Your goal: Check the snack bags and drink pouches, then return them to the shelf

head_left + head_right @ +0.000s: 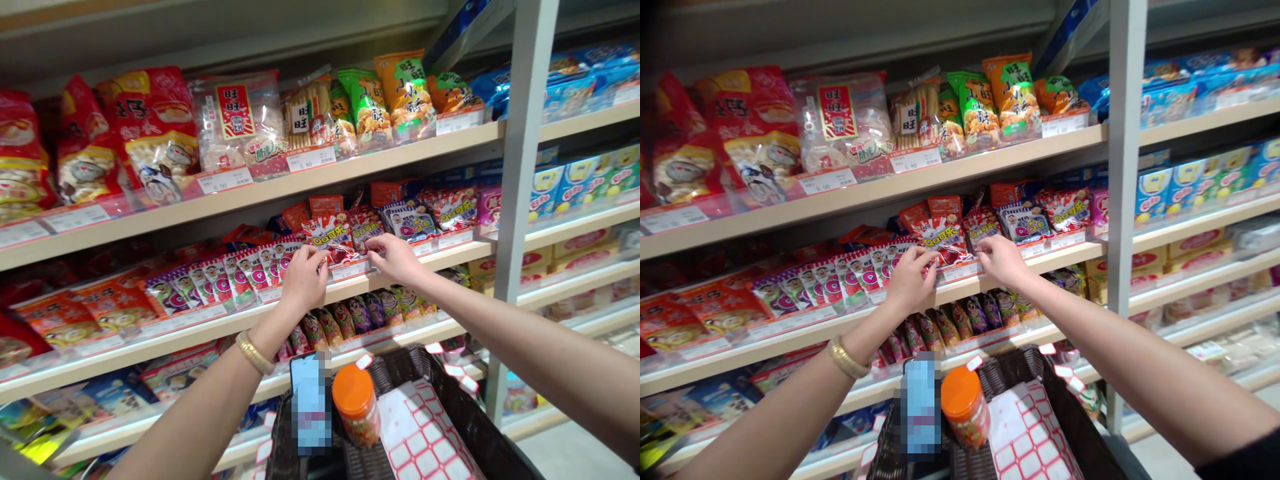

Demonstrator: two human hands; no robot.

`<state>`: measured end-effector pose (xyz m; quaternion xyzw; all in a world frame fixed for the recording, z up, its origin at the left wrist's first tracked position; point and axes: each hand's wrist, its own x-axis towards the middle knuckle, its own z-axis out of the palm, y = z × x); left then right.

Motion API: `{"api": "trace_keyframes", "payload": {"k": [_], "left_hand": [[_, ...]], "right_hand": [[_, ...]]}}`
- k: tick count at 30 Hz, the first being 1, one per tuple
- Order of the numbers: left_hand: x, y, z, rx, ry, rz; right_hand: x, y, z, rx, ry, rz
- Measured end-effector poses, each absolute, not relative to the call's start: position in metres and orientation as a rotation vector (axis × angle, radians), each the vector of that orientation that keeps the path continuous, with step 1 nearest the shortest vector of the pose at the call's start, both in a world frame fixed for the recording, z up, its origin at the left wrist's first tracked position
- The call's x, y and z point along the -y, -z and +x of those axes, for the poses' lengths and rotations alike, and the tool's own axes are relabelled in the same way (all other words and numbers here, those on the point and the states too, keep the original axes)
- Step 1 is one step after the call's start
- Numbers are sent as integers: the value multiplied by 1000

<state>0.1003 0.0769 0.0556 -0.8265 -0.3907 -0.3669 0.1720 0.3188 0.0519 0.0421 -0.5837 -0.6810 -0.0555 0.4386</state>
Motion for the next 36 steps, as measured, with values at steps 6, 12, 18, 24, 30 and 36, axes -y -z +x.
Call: {"api": "trace_keyframes", "payload": {"k": [6,12,18,24,30,36], "left_hand": [[-71,-59,127,900,991,-2326],[-88,-56,146,1136,733,-2361],[-93,-55,148,1274,480,-2368],[-85,-55,147,1198,525,-2371],[-75,-54,174,855,843,-2424],[-78,-57,243,971,938,-2733]], "right_hand": [[-48,-33,376,1420,276,-1517],[-41,-25,415,1375,369,-1617],[-41,-20,427,1327,417,-1709],[-42,-18,431,1340,420,-1696],[-42,-16,436,1347,454,-1687],[-45,-25,426,1380,417,-1775]]}}
